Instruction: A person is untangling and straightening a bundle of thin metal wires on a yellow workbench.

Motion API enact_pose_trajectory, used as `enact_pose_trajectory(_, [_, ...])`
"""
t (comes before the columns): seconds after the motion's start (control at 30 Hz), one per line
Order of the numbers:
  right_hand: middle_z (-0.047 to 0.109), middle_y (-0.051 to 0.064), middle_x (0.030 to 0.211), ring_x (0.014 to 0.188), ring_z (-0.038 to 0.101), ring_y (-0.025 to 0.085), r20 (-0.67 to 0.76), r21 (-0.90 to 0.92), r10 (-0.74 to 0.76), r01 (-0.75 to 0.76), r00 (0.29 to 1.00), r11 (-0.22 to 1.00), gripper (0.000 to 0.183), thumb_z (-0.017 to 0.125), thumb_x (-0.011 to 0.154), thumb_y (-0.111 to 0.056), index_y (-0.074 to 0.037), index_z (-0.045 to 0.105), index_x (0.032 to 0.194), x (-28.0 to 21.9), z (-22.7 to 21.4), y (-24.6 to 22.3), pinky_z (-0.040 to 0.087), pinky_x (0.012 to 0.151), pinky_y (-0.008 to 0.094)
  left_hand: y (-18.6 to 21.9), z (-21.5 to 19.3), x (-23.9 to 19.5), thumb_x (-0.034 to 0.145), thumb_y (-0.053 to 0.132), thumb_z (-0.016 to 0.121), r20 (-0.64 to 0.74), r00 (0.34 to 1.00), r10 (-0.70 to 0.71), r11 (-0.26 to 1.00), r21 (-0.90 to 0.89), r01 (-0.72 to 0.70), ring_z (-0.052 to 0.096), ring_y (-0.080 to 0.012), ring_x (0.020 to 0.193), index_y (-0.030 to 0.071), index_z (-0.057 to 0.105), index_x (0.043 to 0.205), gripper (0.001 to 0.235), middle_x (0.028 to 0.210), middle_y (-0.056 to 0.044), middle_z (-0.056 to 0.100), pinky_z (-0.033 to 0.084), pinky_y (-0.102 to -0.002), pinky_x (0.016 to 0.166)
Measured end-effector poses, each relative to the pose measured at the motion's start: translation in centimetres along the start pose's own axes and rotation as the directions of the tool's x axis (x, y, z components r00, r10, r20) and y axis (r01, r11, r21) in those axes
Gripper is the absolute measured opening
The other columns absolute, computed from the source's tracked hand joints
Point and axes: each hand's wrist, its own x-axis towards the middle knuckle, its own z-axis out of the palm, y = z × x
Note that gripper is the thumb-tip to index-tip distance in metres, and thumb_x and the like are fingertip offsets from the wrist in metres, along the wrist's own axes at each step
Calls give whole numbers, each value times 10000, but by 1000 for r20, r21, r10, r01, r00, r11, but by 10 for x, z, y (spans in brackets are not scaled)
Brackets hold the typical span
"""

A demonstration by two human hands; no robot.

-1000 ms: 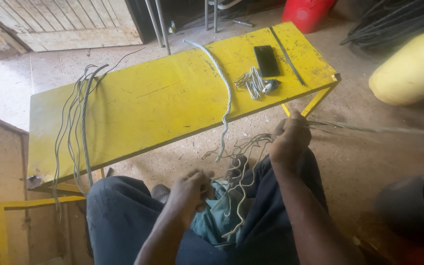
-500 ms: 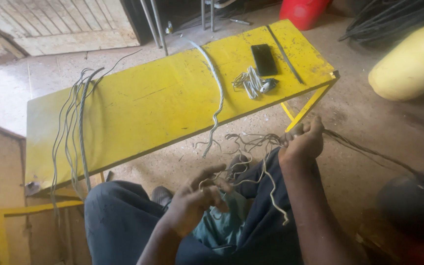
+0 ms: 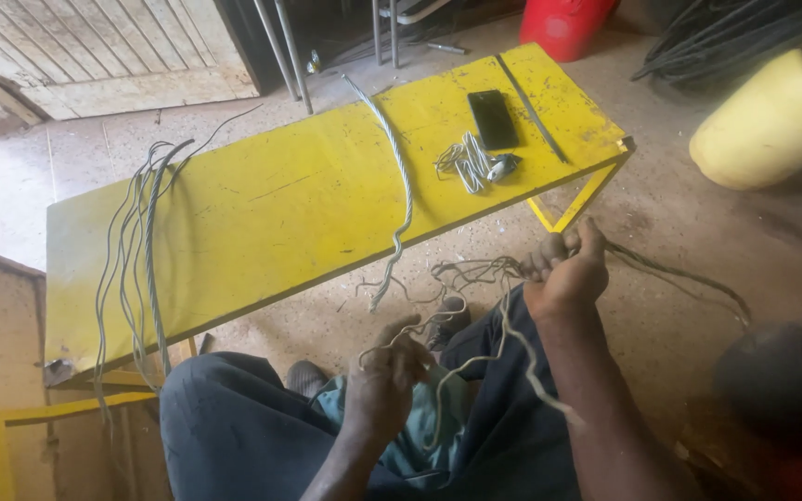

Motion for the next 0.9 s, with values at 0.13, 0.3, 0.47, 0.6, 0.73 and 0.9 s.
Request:
enact_pose_trajectory(0.13, [281,-35,524,427,223,117,171,-13,8,-6,985,1000,520,381,1169,-330,-211,349,664,15,-12,0,258,458,313,-6,-14,6,1101,232,462,75,982,-173,929,-320,188,732,-191,713,119,706,1327,351,893,-97,741,714,-316,673])
enact_pose_trajectory(0.3, [258,-30,490,415,210,119,248,-144,-106,145,963,979,434,407,1075,-314,-225,295,666,0,-5,12,217,433,307,-15,-28,5,1106,192,499,-2,1000,-31,788,-616,23,756,-263,686,-25,716,1206,323,877,-180,754,688,-360,616])
enact_pose_trajectory(0.47, [295,-30,491,397,271,114,231,-256,-232,289,945,923,485,356,1094,-356,-198,304,638,2,-1,19,255,431,293,6,-29,4,1093,296,478,-109,990,87,965,-238,-111,750,-159,650,48,735,1201,373,821,-75,767,682,-263,612])
enact_pose_trajectory(0.6, [375,-109,574,455,338,88,288,-566,-357,458,889,685,422,192,1095,-204,-202,302,688,0,-1,26,349,454,221,19,-36,-2,1115,235,496,-174,874,453,891,120,-438,759,-100,571,135,694,1172,230,758,-5,760,684,-239,503])
enact_pose_trajectory(0.73, [361,6,501,422,346,131,339,-451,-219,362,915,816,559,262,1104,-389,-152,343,605,-12,5,26,314,465,303,10,-42,0,1137,136,453,-267,804,532,847,173,-503,624,-31,434,68,678,1137,235,651,32,686,504,-154,326])
enact_pose_trajectory(0.9, [440,-29,554,502,418,131,552,-217,-195,365,811,905,447,398,1034,-390,-192,406,633,-6,-4,21,411,556,323,8,-67,3,1002,557,429,-94,973,-209,978,-39,206,768,-149,738,125,838,886,606,836,-47,819,646,-318,686])
